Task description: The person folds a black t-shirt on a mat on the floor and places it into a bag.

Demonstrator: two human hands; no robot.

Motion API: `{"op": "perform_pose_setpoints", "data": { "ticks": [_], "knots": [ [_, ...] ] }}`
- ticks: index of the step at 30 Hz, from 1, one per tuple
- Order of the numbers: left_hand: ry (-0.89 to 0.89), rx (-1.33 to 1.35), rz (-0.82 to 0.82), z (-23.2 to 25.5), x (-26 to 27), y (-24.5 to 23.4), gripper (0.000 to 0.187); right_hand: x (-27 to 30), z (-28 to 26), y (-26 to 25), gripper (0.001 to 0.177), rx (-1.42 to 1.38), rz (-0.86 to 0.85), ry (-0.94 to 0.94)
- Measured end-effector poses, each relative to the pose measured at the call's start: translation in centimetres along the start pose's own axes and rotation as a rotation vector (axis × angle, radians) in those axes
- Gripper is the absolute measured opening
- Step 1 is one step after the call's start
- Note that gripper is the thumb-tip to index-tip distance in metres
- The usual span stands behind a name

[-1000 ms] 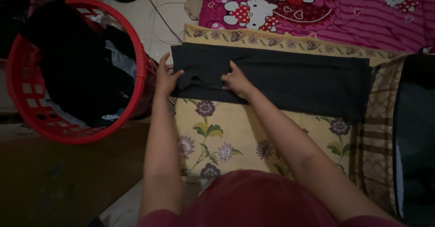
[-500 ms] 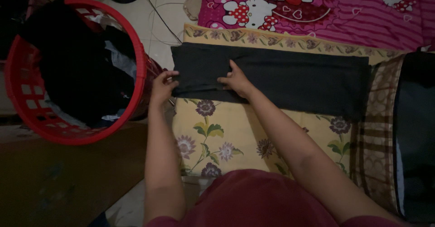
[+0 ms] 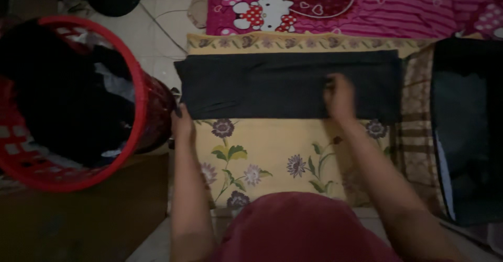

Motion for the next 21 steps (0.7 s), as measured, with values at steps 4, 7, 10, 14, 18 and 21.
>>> {"op": "perform_pose_setpoints", "data": {
  "ticks": [4, 7, 10, 14, 18, 21],
  "knots": [
    [0.08, -0.085, 0.132, 2.0, 3.0, -0.3, 0.069, -2.3, 10.8, -4.5, 0.038, 0.709, 0.066, 0.057],
    [0.553, -0.22, 0.473, 6.3, 8.7, -0.4, 0.059, -5.3, 13.9, -5.1, 0.058, 1.066, 0.145, -0.128],
    [0.921, -0.157, 0.386, 10.6, 14.3, 2.5, 0.042, -8.0, 15.7, -5.1, 0.07, 1.248, -0.074, 0.018],
    [1.23, 0.004, -0.139, 13.4, 21.7, 8.8, 0.028, -11.2, 16.7, -5.3, 0.06, 1.14, -0.163, 0.032],
    [1.356, -0.288, -0.52, 13.1, 27.8, 14.6, 0.042, -13.2, 18.8, -5.2, 0.017, 1.181, -0.153, 0.043],
    [1.413, -0.364, -0.603, 12.6, 29.5, 17.0, 0.054, -13.4, 19.5, -5.7, 0.017, 1.125, -0.057, -0.008]
  ]
}}
Point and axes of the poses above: each hand's wrist, its own x-axis away from the middle knuckle, its own y-axis out of the palm, z = x × y, the point moved 5 cm from there along -x, towards the middle knuckle, and after that the axes turned 4 degrees about x, right-handed, at the moved point
